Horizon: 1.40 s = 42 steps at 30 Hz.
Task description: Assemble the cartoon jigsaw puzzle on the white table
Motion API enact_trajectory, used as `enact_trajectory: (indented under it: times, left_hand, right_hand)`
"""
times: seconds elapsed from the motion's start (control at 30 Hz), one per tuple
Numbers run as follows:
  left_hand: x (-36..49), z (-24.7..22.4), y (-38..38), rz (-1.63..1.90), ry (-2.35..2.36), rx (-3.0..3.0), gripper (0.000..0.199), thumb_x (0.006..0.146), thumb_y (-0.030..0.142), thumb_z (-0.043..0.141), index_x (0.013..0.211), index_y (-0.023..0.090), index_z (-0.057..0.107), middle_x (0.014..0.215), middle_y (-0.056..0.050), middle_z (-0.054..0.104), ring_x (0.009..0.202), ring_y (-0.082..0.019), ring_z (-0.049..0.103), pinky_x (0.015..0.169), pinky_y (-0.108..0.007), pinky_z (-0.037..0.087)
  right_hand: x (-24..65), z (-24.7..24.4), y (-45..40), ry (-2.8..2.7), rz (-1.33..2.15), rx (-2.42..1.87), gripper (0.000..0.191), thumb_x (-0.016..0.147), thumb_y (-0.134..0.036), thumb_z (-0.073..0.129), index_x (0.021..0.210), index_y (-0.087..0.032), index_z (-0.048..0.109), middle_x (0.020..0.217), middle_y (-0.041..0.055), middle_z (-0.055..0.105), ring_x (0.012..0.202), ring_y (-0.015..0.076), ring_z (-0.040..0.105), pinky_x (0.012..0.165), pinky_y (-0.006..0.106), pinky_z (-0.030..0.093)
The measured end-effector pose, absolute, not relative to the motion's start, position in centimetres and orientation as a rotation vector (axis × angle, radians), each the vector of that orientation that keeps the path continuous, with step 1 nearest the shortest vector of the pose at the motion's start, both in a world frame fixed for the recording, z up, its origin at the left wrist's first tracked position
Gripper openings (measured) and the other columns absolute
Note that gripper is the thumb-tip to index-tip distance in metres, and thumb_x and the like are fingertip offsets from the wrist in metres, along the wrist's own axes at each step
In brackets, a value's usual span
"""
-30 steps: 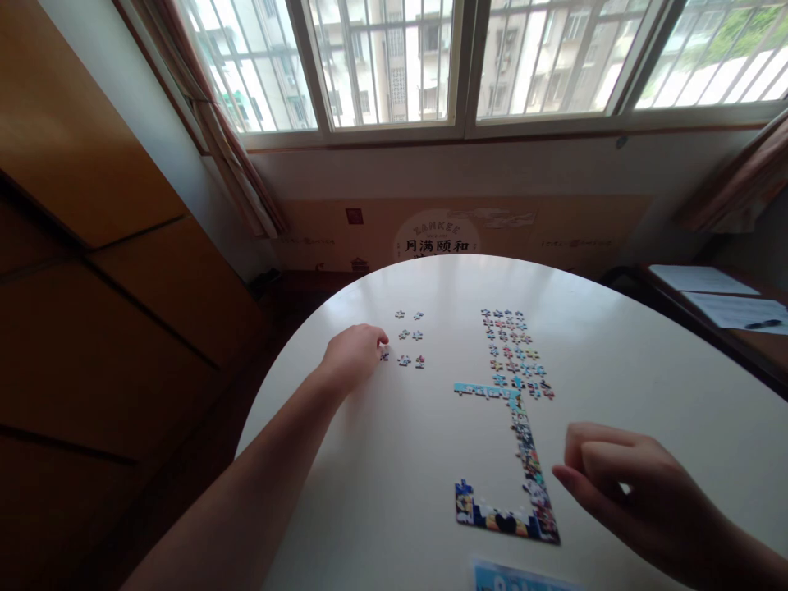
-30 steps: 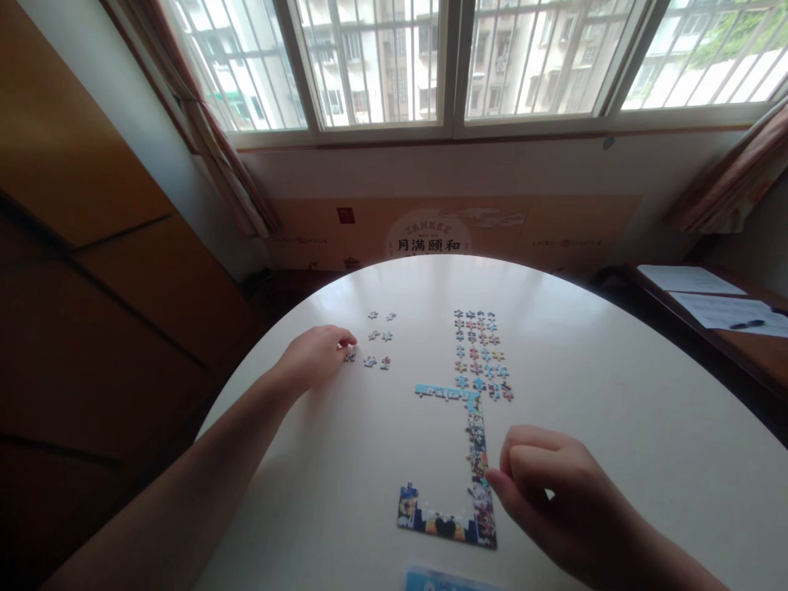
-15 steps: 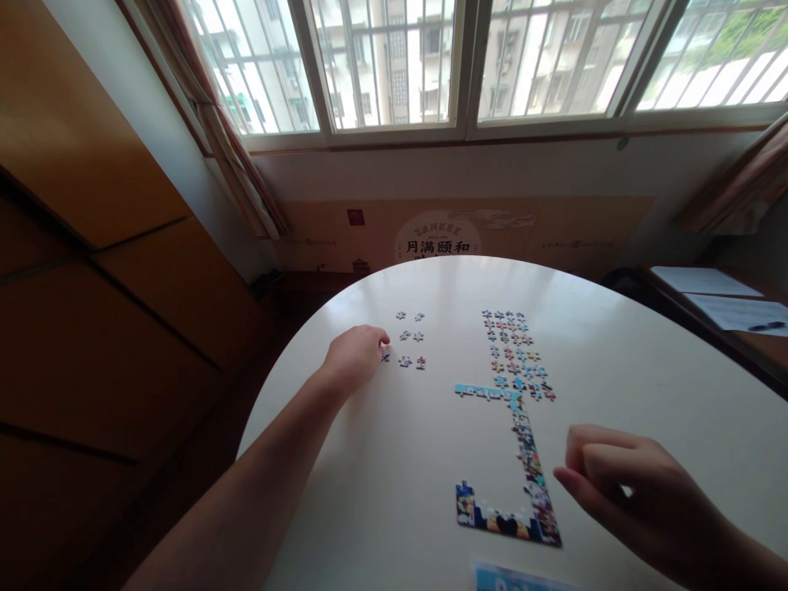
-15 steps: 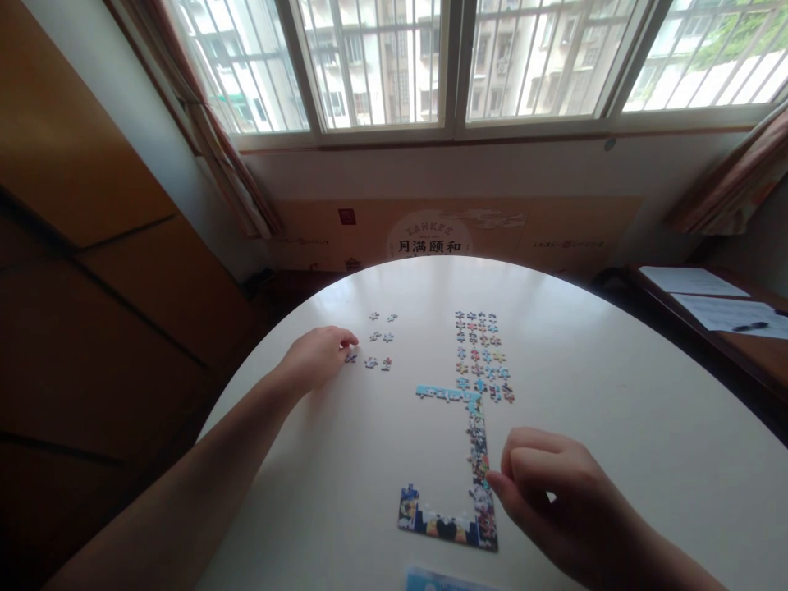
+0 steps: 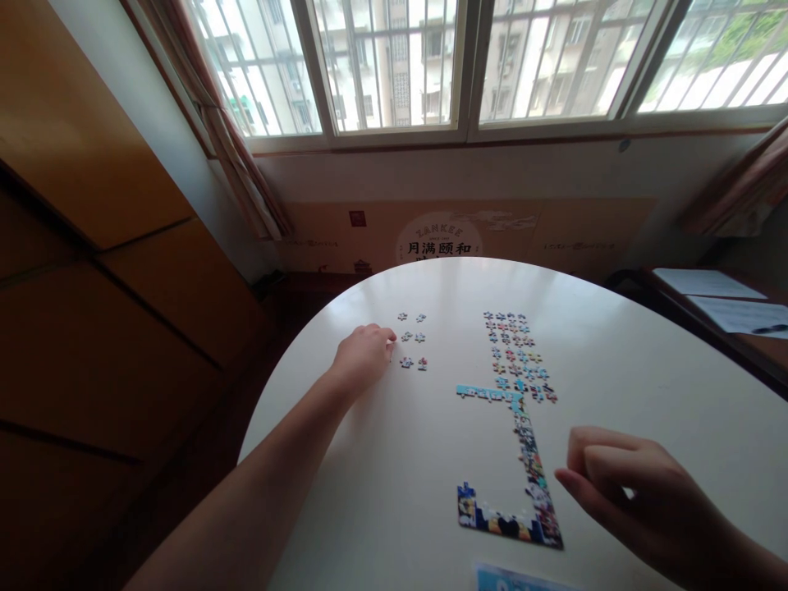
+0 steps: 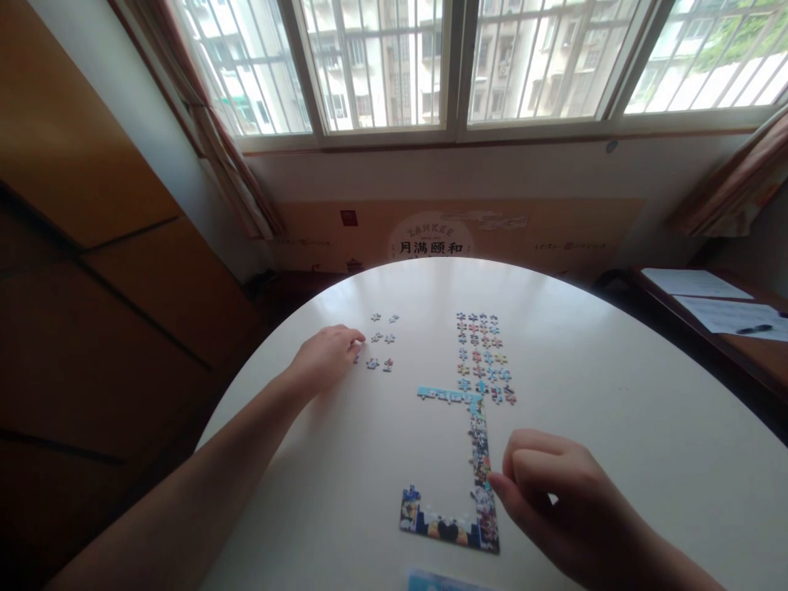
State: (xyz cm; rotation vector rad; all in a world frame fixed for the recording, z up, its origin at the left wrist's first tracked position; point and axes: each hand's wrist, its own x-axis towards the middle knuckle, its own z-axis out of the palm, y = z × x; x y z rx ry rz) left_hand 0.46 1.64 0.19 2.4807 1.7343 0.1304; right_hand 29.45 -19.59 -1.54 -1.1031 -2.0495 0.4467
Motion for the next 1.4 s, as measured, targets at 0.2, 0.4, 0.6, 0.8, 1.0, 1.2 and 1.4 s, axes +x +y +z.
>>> enact_trajectory:
  times: [0.2,0.4,0.6,0.8,1.0,1.2,1.4]
  left_hand:
    - [0.6,-0.9,2.7,0.288,1.638,2.539,0.039,0.098,0.016,0.040,0.121,0.023,0.071,0.130,-0.003,0.069,0.118,-0.020,0.062,0.100,-0.029,0.049]
    - [1.0,-1.2,3.2,0.290,1.673,2.566,0.042,0.100,0.019,0.037,0.128,0.023,0.067,0.128,-0.004,0.071,0.115,-0.021,0.065,0.100,-0.031,0.050]
    - [2.2,-0.4,3.4,0.109,1.696,2.651,0.044,0.092,0.012,0.043,0.128,0.021,0.068,0.122,-0.010,0.073,0.109,-0.024,0.068,0.097,-0.033,0.050]
    - [4.4,2.2,5.9,-0.184,1.737,2.628,0.036,0.081,0.019,0.059,0.113,0.022,0.075,0.107,-0.012,0.077,0.099,-0.026,0.070,0.087,-0.032,0.053]
    - [6.0,3.1,6.6,-0.271,1.803,2.569,0.027,0.083,0.028,0.057,0.098,0.018,0.077,0.100,-0.015,0.076,0.090,-0.027,0.071,0.078,-0.031,0.054]
    - [6.2,2.1,6.9,-0.042,2.016,2.544,0.037,0.093,0.030,0.045,0.114,0.014,0.071,0.109,-0.019,0.072,0.101,-0.031,0.067,0.081,-0.037,0.052]
    - [6.9,-0.2,7.0,0.213,1.954,2.689,0.038,0.098,0.038,0.043,0.115,0.024,0.073,0.127,-0.013,0.065,0.121,-0.032,0.051,0.094,-0.041,0.044]
  right_hand:
    - [29.3,-1.3,-19.5,-2.024,0.432,-1.087,0.037,0.094,-0.009,0.053,0.067,-0.021,0.031,0.061,-0.0022,0.046,0.052,0.0093,0.043,0.048,0.023,0.033]
    - [29.2,-1.0,-19.7,-2.022,0.433,-1.071,0.038,0.094,-0.009,0.053,0.067,-0.021,0.029,0.061,-0.0025,0.044,0.053,0.0090,0.041,0.049,0.023,0.031]
    - [28.9,-0.9,-19.6,-2.004,0.432,-1.045,0.039,0.094,-0.011,0.052,0.066,-0.022,0.027,0.062,-0.0029,0.042,0.053,0.0095,0.039,0.049,0.023,0.030]
    - [28.9,-1.3,-19.3,-1.976,0.462,-1.059,0.041,0.095,-0.014,0.052,0.064,-0.022,0.026,0.061,-0.0031,0.041,0.054,0.0098,0.038,0.050,0.024,0.030]
    - [29.0,-1.0,-19.2,-1.966,0.467,-1.073,0.040,0.096,-0.016,0.050,0.064,-0.022,0.027,0.061,-0.0027,0.041,0.054,0.0095,0.038,0.051,0.024,0.030]
    - [29.0,-1.1,-19.2,-1.993,0.465,-1.082,0.039,0.096,-0.015,0.051,0.066,-0.022,0.026,0.062,-0.0025,0.042,0.056,0.0097,0.038,0.052,0.024,0.030]
    - [28.9,-1.0,-19.5,-2.024,0.456,-1.069,0.038,0.095,-0.013,0.050,0.069,-0.022,0.024,0.064,-0.0020,0.044,0.057,0.0101,0.039,0.054,0.024,0.030]
